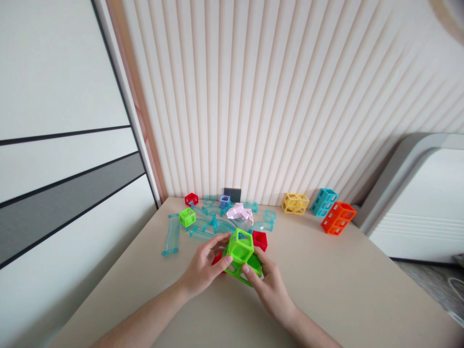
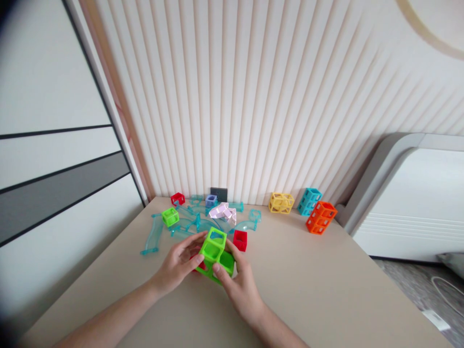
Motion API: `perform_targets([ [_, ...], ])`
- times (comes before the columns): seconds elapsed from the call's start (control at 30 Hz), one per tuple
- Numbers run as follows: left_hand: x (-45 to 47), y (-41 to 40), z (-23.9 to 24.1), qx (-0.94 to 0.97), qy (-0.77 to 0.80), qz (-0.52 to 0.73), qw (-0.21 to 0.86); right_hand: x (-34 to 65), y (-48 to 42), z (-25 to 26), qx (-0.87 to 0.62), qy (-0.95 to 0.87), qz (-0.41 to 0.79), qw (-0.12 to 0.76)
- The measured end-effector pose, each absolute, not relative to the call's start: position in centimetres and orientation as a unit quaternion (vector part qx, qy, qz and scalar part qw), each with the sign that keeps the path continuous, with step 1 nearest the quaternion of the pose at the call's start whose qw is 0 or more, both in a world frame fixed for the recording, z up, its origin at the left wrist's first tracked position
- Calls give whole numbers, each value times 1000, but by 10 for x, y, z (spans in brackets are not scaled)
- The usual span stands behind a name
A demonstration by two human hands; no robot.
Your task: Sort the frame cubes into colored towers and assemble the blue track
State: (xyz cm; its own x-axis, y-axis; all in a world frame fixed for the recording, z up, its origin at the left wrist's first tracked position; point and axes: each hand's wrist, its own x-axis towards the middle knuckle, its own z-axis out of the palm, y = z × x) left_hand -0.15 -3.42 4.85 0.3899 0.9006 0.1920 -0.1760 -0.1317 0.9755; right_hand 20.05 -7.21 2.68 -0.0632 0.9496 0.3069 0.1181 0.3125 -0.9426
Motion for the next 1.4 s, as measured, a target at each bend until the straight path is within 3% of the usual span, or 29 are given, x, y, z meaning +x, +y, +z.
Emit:
perform_targets([
  [0.7,-17,-31,55,650,252,413,586,206,-78,49,-440,-704,315,460],
  [1.17,2,-35,50,561,258,441,652,203,-69,29,-456,-579,442,511],
  [1.3,-2,-34,50,624,283,463,562,204,-68,34,-458,-554,447,533],
  [1.4,-18,-21,54,692,376,520,332,205,-68,36,-462,-527,457,548],
])
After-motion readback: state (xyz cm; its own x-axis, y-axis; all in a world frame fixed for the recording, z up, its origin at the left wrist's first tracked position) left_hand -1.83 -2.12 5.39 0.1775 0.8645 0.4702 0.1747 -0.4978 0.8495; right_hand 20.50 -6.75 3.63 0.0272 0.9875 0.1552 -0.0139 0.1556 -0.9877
